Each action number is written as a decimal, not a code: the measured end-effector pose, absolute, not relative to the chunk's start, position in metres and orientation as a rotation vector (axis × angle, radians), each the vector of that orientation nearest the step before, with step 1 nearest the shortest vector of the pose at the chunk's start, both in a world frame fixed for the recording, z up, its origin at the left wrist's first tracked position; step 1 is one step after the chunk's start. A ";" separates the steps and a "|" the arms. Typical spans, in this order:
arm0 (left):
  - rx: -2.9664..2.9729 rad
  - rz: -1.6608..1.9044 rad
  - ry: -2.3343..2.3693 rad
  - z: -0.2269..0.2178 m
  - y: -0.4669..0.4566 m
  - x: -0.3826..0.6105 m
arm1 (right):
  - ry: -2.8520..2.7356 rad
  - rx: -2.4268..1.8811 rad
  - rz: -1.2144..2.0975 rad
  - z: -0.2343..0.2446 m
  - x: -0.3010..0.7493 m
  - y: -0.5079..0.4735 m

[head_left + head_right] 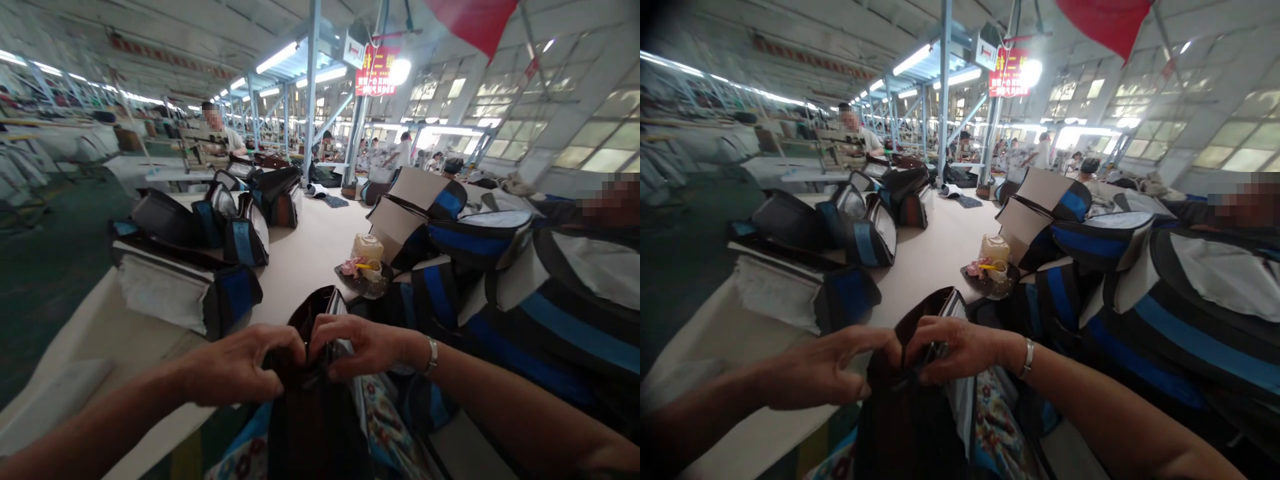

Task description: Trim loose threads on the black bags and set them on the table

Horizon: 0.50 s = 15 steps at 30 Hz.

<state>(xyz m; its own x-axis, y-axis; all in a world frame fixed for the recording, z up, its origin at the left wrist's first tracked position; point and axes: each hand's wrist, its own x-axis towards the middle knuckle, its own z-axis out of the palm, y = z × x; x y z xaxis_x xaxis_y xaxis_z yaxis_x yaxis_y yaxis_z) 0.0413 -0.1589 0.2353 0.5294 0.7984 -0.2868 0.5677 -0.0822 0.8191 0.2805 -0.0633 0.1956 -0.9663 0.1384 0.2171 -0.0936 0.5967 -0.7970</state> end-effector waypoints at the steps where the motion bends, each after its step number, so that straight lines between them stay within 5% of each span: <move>1: 1.745 0.301 1.138 0.237 -0.163 0.046 | -2.569 -0.019 1.241 0.194 0.281 -0.065; 8: 1.689 0.502 1.277 0.228 -0.167 0.078 | -2.474 -0.066 1.133 0.205 0.282 -0.069; 15: 1.571 0.561 1.172 0.243 -0.150 0.073 | -2.292 -0.226 1.515 0.223 0.289 -0.076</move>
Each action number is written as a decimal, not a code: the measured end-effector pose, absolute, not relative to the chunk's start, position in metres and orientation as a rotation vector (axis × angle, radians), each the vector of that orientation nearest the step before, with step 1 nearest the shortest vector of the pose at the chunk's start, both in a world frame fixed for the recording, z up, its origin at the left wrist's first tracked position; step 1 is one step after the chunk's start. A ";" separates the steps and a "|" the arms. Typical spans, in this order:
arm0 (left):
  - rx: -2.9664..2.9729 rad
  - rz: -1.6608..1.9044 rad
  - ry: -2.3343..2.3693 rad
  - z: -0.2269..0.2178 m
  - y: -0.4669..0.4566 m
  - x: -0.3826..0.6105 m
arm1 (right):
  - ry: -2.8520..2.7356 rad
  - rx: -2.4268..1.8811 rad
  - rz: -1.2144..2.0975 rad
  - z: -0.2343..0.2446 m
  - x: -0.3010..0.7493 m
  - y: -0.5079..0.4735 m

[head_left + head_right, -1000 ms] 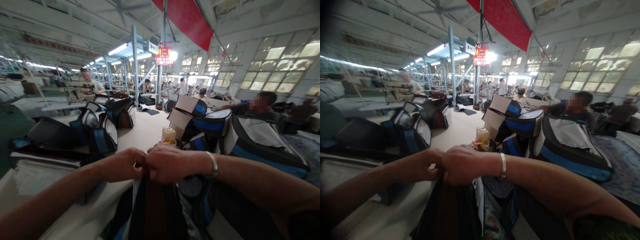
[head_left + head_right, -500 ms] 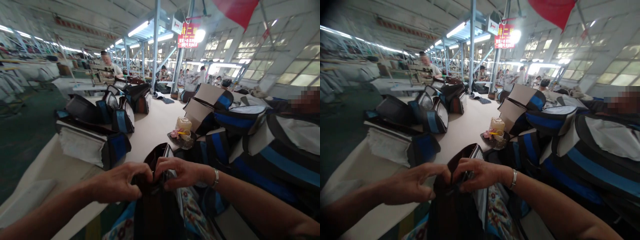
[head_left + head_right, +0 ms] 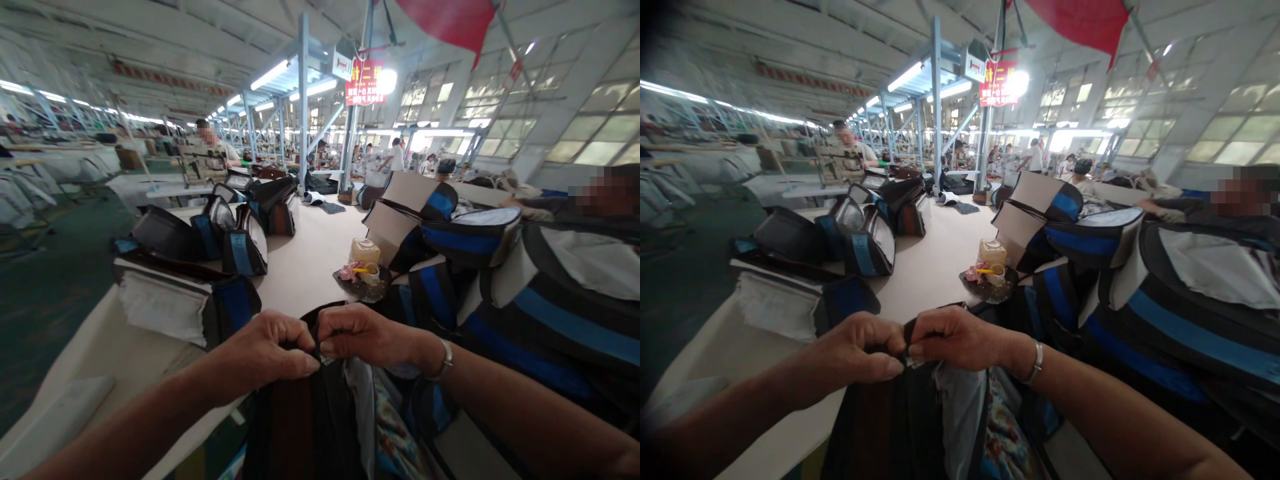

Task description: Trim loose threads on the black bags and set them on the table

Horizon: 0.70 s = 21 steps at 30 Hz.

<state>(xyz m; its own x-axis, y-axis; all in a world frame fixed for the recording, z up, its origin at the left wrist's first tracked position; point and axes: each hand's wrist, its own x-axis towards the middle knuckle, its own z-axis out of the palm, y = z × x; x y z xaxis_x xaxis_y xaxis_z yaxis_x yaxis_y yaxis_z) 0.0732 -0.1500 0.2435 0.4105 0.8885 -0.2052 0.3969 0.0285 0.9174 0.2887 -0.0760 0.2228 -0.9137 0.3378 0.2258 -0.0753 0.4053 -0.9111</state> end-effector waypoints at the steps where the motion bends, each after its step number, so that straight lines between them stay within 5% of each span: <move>1: 1.553 0.546 1.198 0.243 -0.150 0.074 | -2.252 -0.248 1.570 0.220 0.290 -0.078; 21: 1.496 0.500 1.217 0.238 -0.144 0.086 | -2.039 -0.409 1.803 0.207 0.297 -0.082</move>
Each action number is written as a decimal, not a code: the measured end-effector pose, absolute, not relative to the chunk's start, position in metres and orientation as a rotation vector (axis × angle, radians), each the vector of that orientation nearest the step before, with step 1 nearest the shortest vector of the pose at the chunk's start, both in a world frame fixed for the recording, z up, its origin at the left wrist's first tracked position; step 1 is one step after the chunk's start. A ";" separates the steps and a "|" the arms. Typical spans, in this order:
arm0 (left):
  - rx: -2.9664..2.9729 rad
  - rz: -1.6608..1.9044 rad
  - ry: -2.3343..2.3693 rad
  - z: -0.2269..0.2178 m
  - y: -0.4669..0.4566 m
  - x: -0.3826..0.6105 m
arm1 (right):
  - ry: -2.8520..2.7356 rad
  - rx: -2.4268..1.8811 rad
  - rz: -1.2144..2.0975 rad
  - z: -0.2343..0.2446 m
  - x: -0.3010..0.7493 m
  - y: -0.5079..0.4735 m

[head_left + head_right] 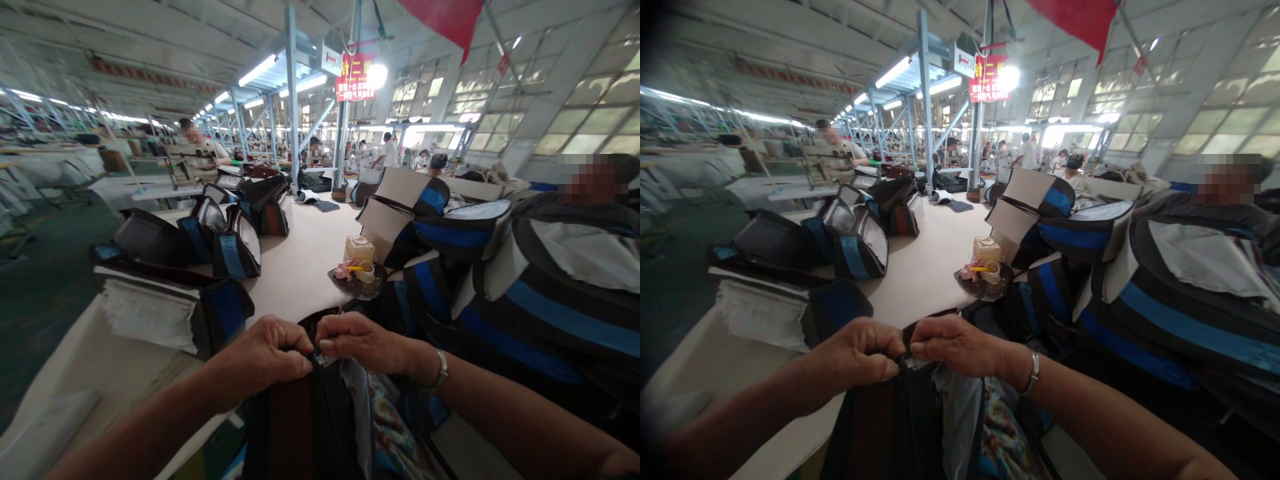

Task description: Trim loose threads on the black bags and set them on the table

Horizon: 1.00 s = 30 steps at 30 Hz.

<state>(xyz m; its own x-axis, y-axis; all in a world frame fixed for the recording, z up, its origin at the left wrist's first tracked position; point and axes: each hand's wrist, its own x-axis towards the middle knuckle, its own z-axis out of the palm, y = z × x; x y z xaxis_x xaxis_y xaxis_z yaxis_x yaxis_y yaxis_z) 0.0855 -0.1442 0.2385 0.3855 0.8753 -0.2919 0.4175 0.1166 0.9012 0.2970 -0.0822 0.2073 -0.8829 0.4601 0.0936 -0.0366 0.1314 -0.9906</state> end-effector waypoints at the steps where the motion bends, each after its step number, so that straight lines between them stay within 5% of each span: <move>1: 1.503 0.501 1.207 0.238 -0.143 0.085 | -2.056 -0.418 1.794 0.209 0.298 -0.083; 30: 1.437 0.545 1.219 0.228 -0.138 0.082 | -2.156 -0.674 1.607 0.216 0.286 -0.090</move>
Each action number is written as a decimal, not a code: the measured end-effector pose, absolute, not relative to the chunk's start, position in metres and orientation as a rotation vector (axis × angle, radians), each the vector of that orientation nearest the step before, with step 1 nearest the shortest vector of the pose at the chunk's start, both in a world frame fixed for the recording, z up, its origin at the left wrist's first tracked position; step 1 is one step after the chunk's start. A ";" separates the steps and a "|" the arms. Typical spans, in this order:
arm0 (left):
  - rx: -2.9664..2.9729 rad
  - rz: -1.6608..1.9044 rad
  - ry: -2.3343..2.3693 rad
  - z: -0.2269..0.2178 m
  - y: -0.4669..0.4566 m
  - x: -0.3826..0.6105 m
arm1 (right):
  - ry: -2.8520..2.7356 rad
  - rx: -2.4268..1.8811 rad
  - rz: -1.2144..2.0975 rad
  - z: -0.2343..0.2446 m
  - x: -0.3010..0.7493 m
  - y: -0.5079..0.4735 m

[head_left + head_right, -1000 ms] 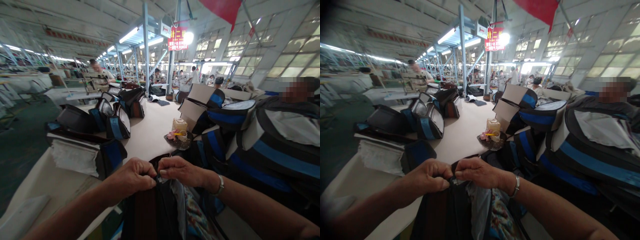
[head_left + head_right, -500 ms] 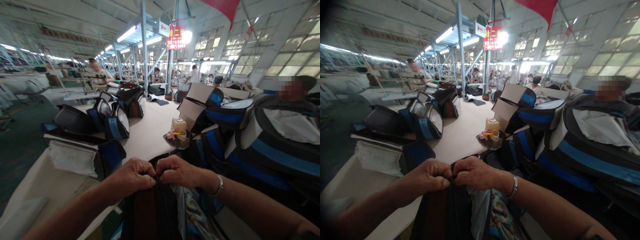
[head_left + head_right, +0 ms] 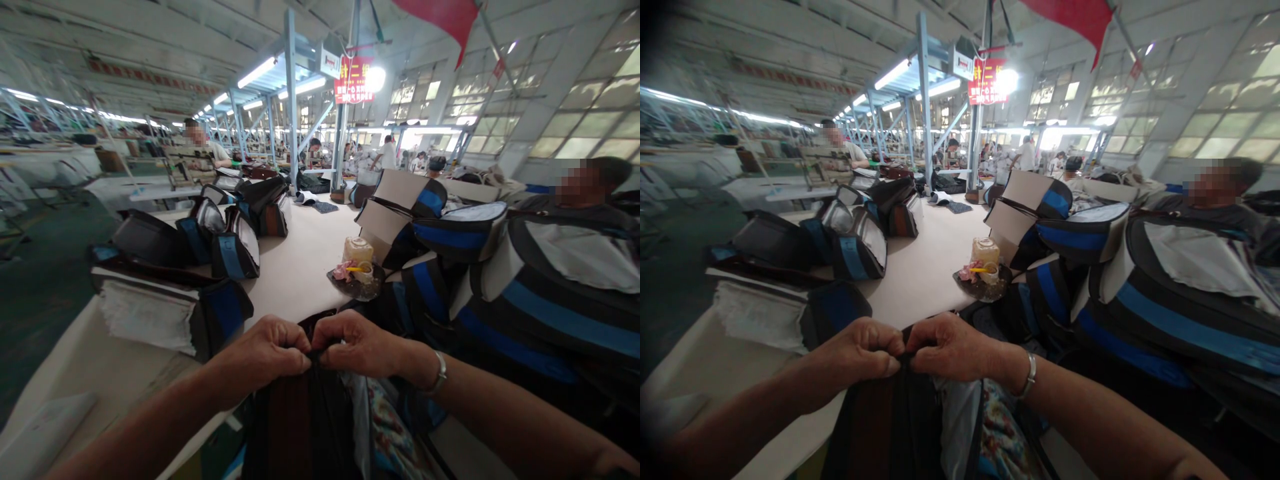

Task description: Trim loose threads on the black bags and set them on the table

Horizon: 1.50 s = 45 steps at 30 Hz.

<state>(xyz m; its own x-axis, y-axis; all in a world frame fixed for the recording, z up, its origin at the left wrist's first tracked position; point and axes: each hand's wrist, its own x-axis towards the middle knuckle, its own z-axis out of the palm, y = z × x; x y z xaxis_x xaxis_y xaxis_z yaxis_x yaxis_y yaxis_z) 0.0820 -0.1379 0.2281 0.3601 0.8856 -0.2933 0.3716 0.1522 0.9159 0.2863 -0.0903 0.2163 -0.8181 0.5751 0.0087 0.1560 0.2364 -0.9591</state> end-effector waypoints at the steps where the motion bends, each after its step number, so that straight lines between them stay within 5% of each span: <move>1: 1.426 0.545 1.208 0.228 -0.138 0.082 | -2.126 -0.673 1.639 0.215 0.286 -0.090; 21: 1.463 0.496 1.217 0.230 -0.134 0.082 | -1.825 -0.658 1.973 0.206 0.281 -0.086; 45: 1.358 0.547 1.067 0.230 -0.138 0.084 | -1.750 -0.657 2.007 0.211 0.284 -0.092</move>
<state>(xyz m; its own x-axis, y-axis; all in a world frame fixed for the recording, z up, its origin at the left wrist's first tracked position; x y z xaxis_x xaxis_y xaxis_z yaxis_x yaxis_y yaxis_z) 0.0838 -0.1384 0.2296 0.4574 0.8401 -0.2916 0.2539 0.1909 0.9482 0.2843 -0.0922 0.2113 -0.8114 0.5776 -0.0891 0.0096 -0.1393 -0.9902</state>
